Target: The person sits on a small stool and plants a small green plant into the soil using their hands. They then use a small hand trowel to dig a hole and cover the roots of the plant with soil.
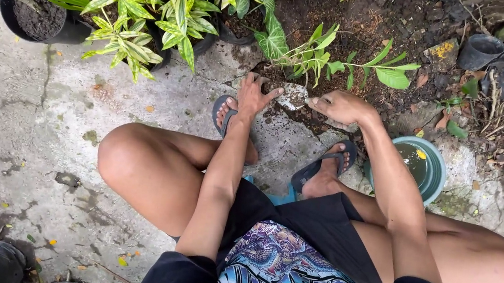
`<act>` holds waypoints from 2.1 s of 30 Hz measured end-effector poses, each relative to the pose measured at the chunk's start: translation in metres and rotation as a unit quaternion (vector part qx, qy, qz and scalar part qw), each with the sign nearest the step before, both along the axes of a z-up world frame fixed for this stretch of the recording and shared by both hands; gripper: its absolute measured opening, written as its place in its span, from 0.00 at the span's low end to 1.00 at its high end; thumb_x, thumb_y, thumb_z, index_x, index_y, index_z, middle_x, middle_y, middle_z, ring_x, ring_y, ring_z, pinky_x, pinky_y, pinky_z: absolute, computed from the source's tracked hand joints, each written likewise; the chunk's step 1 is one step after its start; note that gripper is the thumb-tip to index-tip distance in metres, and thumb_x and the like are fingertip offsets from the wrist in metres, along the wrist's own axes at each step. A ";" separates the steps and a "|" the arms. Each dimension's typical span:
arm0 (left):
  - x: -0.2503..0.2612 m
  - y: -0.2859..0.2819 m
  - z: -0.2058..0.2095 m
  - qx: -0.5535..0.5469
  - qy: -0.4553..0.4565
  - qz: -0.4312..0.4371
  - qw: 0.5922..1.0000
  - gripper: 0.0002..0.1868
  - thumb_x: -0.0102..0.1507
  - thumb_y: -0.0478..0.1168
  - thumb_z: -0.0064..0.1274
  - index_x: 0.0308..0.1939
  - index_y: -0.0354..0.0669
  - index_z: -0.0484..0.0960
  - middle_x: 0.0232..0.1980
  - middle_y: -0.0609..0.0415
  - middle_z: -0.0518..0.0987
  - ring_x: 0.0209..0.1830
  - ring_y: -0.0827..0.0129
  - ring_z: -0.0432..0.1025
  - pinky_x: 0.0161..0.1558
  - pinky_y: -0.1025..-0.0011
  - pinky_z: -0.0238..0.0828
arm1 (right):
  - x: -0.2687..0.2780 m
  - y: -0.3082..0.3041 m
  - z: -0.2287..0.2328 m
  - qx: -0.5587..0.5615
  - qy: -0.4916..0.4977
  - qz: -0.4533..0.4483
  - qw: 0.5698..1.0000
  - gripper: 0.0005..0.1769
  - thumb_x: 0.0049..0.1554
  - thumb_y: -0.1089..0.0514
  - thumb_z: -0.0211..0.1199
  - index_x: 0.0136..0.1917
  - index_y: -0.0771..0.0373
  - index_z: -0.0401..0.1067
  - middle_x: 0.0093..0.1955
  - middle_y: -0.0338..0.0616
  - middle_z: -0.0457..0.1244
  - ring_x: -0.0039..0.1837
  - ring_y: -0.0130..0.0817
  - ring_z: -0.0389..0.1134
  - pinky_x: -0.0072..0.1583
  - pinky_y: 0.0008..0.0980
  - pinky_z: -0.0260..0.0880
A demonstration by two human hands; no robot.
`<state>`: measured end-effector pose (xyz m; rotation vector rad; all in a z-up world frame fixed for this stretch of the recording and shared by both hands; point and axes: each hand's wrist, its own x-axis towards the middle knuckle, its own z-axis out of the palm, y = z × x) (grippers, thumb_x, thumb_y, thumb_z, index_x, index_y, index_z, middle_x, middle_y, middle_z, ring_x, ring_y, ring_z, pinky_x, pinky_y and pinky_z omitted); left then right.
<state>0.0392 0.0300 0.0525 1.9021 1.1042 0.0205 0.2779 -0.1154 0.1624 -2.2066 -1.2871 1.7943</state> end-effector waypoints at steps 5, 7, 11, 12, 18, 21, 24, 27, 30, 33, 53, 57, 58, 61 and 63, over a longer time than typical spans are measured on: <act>0.004 0.002 -0.010 0.009 0.056 -0.041 0.998 0.36 0.67 0.74 0.48 0.59 0.49 0.77 0.59 0.58 0.60 0.61 0.58 0.60 0.50 0.59 0.68 | 0.004 -0.005 0.001 -0.002 -0.002 0.006 1.000 0.29 0.70 0.49 0.44 0.68 0.77 0.67 0.35 0.50 0.68 0.25 0.31 0.62 0.31 0.34 0.62; 0.007 0.004 -0.019 0.019 0.061 -0.055 0.996 0.37 0.67 0.75 0.48 0.59 0.48 0.78 0.59 0.58 0.61 0.61 0.58 0.61 0.49 0.58 0.69 | -0.002 -0.001 0.028 -0.007 0.002 -0.001 1.000 0.29 0.70 0.50 0.44 0.69 0.77 0.66 0.35 0.52 0.68 0.25 0.30 0.60 0.31 0.33 0.63; 0.008 0.009 -0.017 0.031 0.071 -0.061 0.995 0.36 0.67 0.74 0.47 0.58 0.47 0.79 0.57 0.58 0.62 0.56 0.61 0.62 0.46 0.60 0.69 | -0.007 0.008 0.047 -0.009 0.002 0.011 1.000 0.29 0.71 0.49 0.43 0.70 0.76 0.65 0.35 0.51 0.68 0.25 0.30 0.57 0.37 0.39 0.66; 0.013 0.011 -0.014 0.031 0.071 -0.060 0.995 0.36 0.67 0.74 0.47 0.58 0.47 0.79 0.57 0.58 0.62 0.56 0.61 0.62 0.46 0.60 0.69 | -0.002 0.008 0.035 -0.009 0.002 0.012 1.000 0.29 0.71 0.49 0.43 0.70 0.76 0.65 0.35 0.51 0.68 0.25 0.30 0.57 0.37 0.39 0.66; 0.017 0.005 -0.028 0.101 0.055 -0.046 0.992 0.43 0.67 0.76 0.43 0.53 0.35 0.80 0.52 0.50 0.64 0.52 0.54 0.63 0.46 0.57 0.66 | 0.010 -0.001 0.001 -0.027 -0.002 0.022 0.999 0.29 0.72 0.49 0.43 0.71 0.76 0.65 0.35 0.49 0.67 0.27 0.32 0.56 0.38 0.39 0.64; 0.020 0.008 -0.043 0.126 0.065 -0.032 0.989 0.42 0.62 0.77 0.50 0.51 0.39 0.81 0.53 0.52 0.66 0.55 0.52 0.65 0.48 0.52 0.69 | 0.011 0.004 0.010 -0.029 0.001 0.023 0.999 0.29 0.72 0.49 0.42 0.72 0.76 0.64 0.36 0.49 0.66 0.27 0.32 0.56 0.39 0.39 0.64; 0.013 0.000 -0.044 0.145 0.063 -0.029 0.987 0.43 0.63 0.77 0.48 0.51 0.38 0.81 0.54 0.51 0.66 0.55 0.51 0.66 0.49 0.52 0.69 | 0.003 0.002 0.032 -0.057 0.017 -0.004 0.998 0.31 0.72 0.47 0.41 0.74 0.77 0.60 0.38 0.53 0.67 0.24 0.26 0.56 0.32 0.33 0.65; 0.014 0.013 -0.060 0.185 0.052 -0.023 0.981 0.37 0.69 0.70 0.46 0.51 0.35 0.78 0.58 0.45 0.66 0.59 0.49 0.67 0.51 0.51 0.70 | 0.010 0.001 0.040 -0.048 0.033 -0.013 0.998 0.33 0.72 0.45 0.40 0.72 0.78 0.61 0.37 0.52 0.65 0.25 0.29 0.58 0.29 0.33 0.64; 0.009 0.008 -0.086 0.210 0.010 -0.013 0.978 0.34 0.69 0.70 0.47 0.52 0.41 0.75 0.53 0.50 0.64 0.53 0.52 0.67 0.46 0.52 0.68 | 0.017 -0.013 0.039 -0.060 0.034 -0.048 0.996 0.35 0.72 0.41 0.40 0.70 0.79 0.63 0.35 0.51 0.64 0.24 0.28 0.57 0.28 0.33 0.64; 0.013 0.010 -0.106 0.237 -0.007 0.004 0.971 0.29 0.73 0.65 0.41 0.36 0.42 0.70 0.38 0.55 0.62 0.44 0.55 0.67 0.42 0.57 0.66 | 0.027 -0.021 0.040 -0.019 -0.043 0.007 0.999 0.29 0.72 0.45 0.42 0.62 0.75 0.68 0.32 0.50 0.64 0.20 0.26 0.57 0.27 0.35 0.65; 0.025 0.001 -0.043 0.119 0.149 0.052 0.980 0.34 0.64 0.67 0.58 0.69 0.58 0.75 0.82 0.44 0.47 0.83 0.36 0.43 0.70 0.25 0.56 | -0.007 -0.064 -0.094 0.051 -0.189 -0.226 0.954 0.48 0.67 0.26 0.40 0.76 0.72 0.62 0.71 0.70 0.60 0.75 0.65 0.58 0.76 0.59 0.54; 0.030 -0.001 -0.054 0.099 0.143 0.098 0.980 0.33 0.63 0.67 0.59 0.68 0.63 0.77 0.84 0.50 0.44 0.84 0.41 0.40 0.71 0.23 0.50 | -0.011 -0.060 -0.111 0.035 -0.270 -0.164 0.948 0.42 0.68 0.31 0.40 0.77 0.66 0.60 0.65 0.70 0.66 0.66 0.68 0.67 0.69 0.64 0.63; 0.030 -0.003 -0.052 0.076 0.115 0.108 0.985 0.34 0.62 0.69 0.59 0.67 0.61 0.77 0.84 0.50 0.44 0.85 0.39 0.40 0.71 0.23 0.50 | -0.032 -0.049 -0.070 -0.023 -0.321 -0.179 0.930 0.32 0.65 0.37 0.48 0.67 0.63 0.70 0.61 0.63 0.70 0.65 0.62 0.69 0.69 0.63 0.59; 0.024 -0.007 -0.039 0.061 0.069 0.123 0.988 0.32 0.67 0.69 0.51 0.66 0.57 0.77 0.83 0.49 0.47 0.85 0.40 0.39 0.72 0.24 0.49 | -0.026 -0.068 -0.107 -0.068 -0.373 -0.187 0.906 0.26 0.61 0.44 0.58 0.61 0.65 0.78 0.67 0.56 0.63 0.69 0.56 0.62 0.63 0.65 0.63; 0.022 -0.011 -0.040 0.066 0.047 0.117 0.990 0.29 0.72 0.67 0.44 0.66 0.56 0.78 0.82 0.48 0.49 0.86 0.41 0.37 0.73 0.25 0.48 | -0.018 -0.076 -0.139 -0.062 -0.378 -0.190 0.904 0.30 0.61 0.44 0.60 0.65 0.70 0.76 0.77 0.57 0.52 0.73 0.56 0.53 0.57 0.68 0.71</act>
